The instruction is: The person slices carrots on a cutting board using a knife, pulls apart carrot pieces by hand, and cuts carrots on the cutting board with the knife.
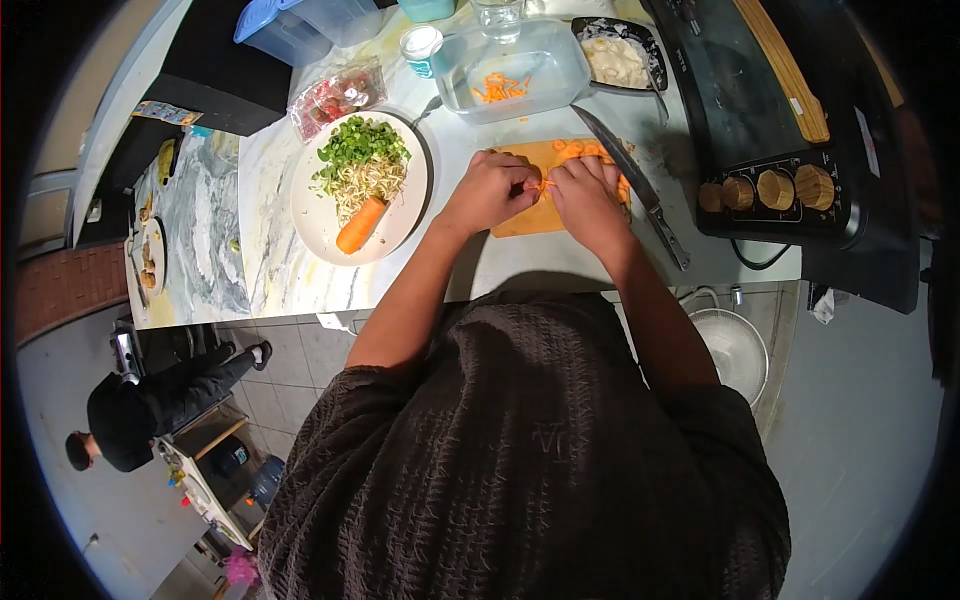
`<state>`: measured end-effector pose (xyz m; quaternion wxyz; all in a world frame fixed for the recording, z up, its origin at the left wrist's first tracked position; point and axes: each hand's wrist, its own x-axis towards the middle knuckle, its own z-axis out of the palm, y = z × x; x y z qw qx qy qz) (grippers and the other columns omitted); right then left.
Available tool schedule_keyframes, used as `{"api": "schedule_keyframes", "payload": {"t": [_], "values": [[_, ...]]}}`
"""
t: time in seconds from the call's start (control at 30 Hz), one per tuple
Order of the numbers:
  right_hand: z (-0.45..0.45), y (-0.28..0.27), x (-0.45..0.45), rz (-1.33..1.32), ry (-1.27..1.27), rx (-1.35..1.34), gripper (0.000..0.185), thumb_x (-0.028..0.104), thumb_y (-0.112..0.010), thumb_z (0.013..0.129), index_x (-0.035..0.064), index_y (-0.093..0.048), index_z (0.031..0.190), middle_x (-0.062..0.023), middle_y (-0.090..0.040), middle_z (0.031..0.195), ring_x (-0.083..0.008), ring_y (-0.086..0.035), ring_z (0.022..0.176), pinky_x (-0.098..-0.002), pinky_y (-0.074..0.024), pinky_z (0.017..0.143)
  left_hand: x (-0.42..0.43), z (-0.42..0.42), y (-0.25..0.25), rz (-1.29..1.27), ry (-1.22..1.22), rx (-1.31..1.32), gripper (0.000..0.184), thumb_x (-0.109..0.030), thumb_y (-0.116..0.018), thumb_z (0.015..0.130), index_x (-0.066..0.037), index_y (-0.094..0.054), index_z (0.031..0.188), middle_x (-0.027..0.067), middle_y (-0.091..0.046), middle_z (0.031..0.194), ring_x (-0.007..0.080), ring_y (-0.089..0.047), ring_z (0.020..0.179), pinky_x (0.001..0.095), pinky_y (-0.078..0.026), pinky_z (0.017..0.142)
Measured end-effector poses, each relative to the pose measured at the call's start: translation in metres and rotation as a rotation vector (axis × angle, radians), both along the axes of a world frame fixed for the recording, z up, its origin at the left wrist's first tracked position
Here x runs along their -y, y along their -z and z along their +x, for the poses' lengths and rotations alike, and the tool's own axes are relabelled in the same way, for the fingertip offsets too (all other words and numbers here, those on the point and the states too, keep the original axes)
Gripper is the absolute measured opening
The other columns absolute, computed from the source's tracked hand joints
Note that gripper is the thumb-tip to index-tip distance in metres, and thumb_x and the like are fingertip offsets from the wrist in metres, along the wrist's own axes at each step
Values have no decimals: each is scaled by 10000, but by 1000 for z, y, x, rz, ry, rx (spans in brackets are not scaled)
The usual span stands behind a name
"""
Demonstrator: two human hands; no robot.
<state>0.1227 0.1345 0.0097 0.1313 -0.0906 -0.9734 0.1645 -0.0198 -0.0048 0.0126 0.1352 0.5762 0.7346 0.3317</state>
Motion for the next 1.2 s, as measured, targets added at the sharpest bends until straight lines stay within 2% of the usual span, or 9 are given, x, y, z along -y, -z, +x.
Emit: {"api": "schedule_keyframes", "payload": {"t": [0.2,0.33,0.43,0.53,0.6,0.63,1.03,1.1,1.2], "values": [[-2,-14,-3,-45,-44,-45,133,187,-630,881,79,-654,956,-54,-597,974,-249,-505,1025,-407,-336,903,0,-8,-8,108,31,109,114,-79,-723,777,-3,-645,810,113,-664,777,295,-635,672,360,-496,635],[-10,-31,-7,-56,-86,-119,126,182,-629,883,83,-645,959,-49,-591,969,-247,-506,1028,-405,-339,896,1,-14,-20,93,0,143,115,-67,-723,779,10,-643,813,127,-660,776,285,-628,647,350,-502,614],[-16,-49,-9,-54,-72,-79,102,154,-635,884,89,-633,963,-33,-604,960,-245,-527,1009,-401,-355,876,-2,-22,-32,83,-2,132,111,-74,-729,782,1,-664,831,117,-663,773,258,-630,643,341,-506,629],[-26,-62,-15,-44,-93,-104,102,155,-630,888,86,-626,963,-30,-602,961,-245,-523,1011,-403,-351,882,-5,-31,-42,137,-42,167,126,-104,-721,763,-2,-670,816,128,-669,760,302,-646,658,346,-517,630],[-37,-66,-21,-46,-108,-143,100,155,-627,891,87,-623,964,-31,-602,963,-248,-522,1012,-410,-350,884,-9,-41,-51,182,-58,184,138,-113,-731,770,-4,-693,846,129,-683,781,275,-658,662,338,-519,636],[-45,-68,-24,-50,-122,-179,97,154,-623,893,89,-621,965,-31,-602,966,-251,-521,1014,-416,-348,886,-9,-47,-60,105,-67,133,136,-101,-731,802,-9,-692,895,97,-692,825,177,-660,745,292,-512,668],[-133,-72,-57,51,-75,-174,109,169,-613,889,98,-666,954,-39,-630,975,-254,-523,1016,-415,-340,891,-36,-118,-59,114,-207,-27,209,-214,-738,842,-40,-731,959,104,-716,864,200,-613,665,323,-500,642],[-137,-67,-58,60,-75,-203,95,164,-606,888,106,-667,934,-38,-636,956,-255,-529,1003,-417,-341,883,-37,-121,-53,86,-256,12,183,-239,-713,837,-84,-749,929,93,-726,905,238,-670,742,371,-476,773],[-138,-66,-59,70,-51,-173,75,158,-601,882,124,-667,893,-35,-643,909,-258,-541,972,-420,-342,865,-35,-121,-49,49,-268,-9,184,-243,-702,841,-104,-754,949,85,-728,905,235,-664,774,388,-434,813]]}}
